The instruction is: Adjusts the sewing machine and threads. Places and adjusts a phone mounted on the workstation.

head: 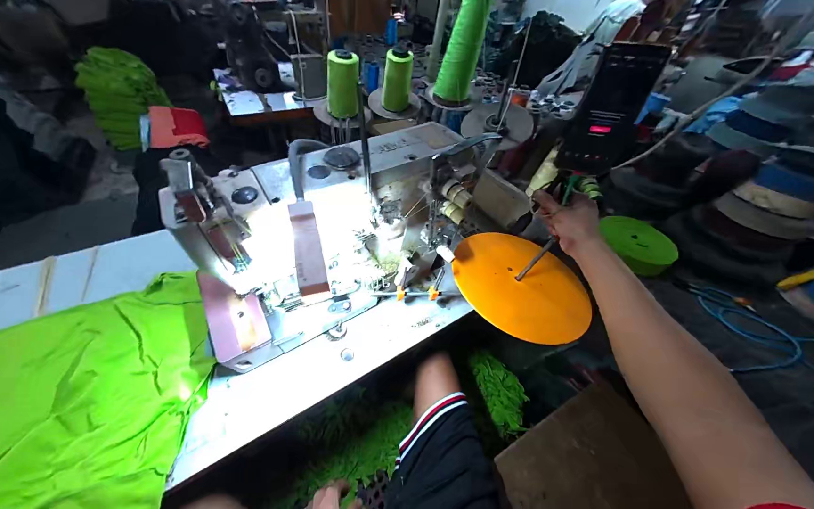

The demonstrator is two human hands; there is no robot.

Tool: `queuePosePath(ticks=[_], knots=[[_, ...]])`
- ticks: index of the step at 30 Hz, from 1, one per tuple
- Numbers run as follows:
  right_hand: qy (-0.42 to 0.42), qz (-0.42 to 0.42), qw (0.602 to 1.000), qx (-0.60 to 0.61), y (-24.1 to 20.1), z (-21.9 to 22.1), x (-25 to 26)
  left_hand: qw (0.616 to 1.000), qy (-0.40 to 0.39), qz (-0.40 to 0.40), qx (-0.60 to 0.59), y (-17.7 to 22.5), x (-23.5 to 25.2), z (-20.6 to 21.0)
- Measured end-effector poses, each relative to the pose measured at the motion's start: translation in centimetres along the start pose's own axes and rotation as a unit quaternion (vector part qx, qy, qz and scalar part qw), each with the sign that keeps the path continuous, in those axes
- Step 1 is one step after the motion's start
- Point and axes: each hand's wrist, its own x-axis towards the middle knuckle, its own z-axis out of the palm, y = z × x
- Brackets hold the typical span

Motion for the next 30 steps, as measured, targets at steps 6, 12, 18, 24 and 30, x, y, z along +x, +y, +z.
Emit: queuePosePath(ticks=[6,12,18,24,30], knots=[[0.073,-0.070,0.989,-0.112,1.0,-5.0,-0.1,0.998,0.010,0.020,-0.051,0.3,0.9,0.2],[0.106,-0.052,0.981,-0.155,1.3,-14.0,-4.3,0.999,-0.008,0.017,-0.031,0.4,1.8,0.4],[0.090,-0.039,0.975,-0.200,1.4,-18.1,-14.6,0.999,-0.032,0.023,-0.007,0.3,1.7,0.5],[-0.006,-0.108,0.988,-0.114,-1.6,-13.7,-24.3,0.999,-0.035,0.030,0.002,0.0,2.0,0.7],[-0.126,-0.154,0.979,0.048,-5.0,-5.8,-27.9,0.999,-0.031,0.021,-0.016,0.0,1.9,0.5]])
